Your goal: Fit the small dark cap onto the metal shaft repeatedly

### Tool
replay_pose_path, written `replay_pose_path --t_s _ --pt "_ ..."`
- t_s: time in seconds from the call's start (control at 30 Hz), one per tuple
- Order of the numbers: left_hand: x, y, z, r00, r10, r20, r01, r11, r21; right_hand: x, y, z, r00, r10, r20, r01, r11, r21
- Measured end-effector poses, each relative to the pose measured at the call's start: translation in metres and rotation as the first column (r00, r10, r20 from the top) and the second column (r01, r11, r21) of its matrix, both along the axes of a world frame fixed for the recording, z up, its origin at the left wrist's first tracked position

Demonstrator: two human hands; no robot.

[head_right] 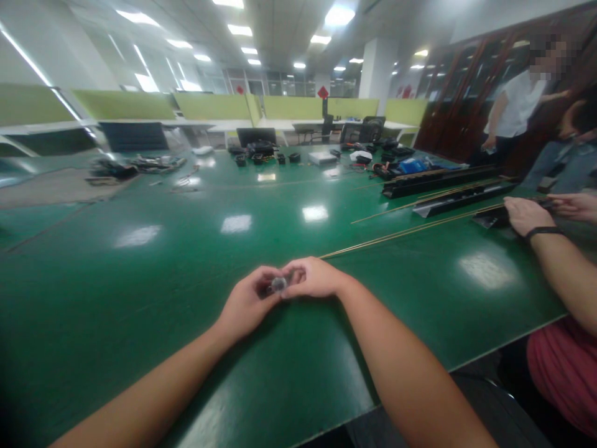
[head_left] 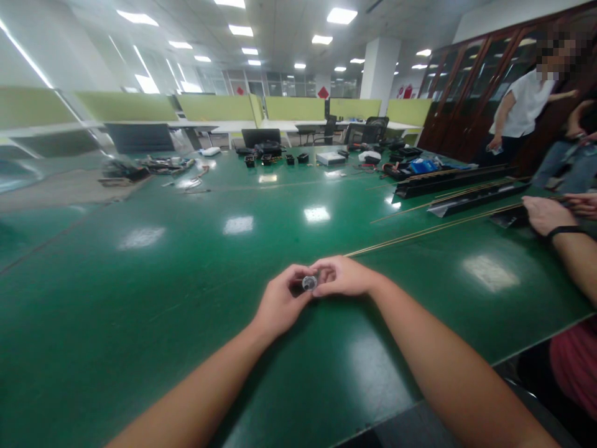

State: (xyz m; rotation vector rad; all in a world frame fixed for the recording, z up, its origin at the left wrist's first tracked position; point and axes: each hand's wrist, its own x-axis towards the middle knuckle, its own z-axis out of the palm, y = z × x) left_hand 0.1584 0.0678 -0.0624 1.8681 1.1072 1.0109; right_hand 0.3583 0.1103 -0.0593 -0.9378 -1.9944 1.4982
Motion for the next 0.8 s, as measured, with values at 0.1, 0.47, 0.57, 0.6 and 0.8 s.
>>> replay_pose_path --t_s 0.1,0.47,0.57,0.6,0.8 --pt "-0.0006 0.0007 -0.0017 1.0 0.005 0.011 -0.005 1.0 -0.01 0.0002 -0.0003 0.0007 1.0 0.008 -0.004 -0.008 1.0 -0.001" --pt "0.0001 0.0011 -0.0012 0.999 0.031 0.012 -0.03 0.999 -0.011 0.0 0.0006 -0.0025 1.0 -0.001 -0.025 0.001 1.0 -0.004" --pt "0.0006 0.0011 -0.0006 0.999 0.043 -0.007 -0.043 0.999 0.005 0.0004 0.0007 -0.003 1.0 0.0 -0.021 0.0 1.0 -0.001" --pt "0.0009 0.0009 -0.0004 0.999 0.049 -0.014 -0.049 0.999 0.01 0.0007 0.0006 -0.0032 1.0 0.001 -0.017 -0.001 1.0 0.0" --pt "-0.0032 0.0028 0.0004 0.989 0.138 -0.059 -0.135 0.99 0.047 0.0017 -0.0006 -0.004 1.0 -0.015 0.001 0.015 1.0 -0.005"
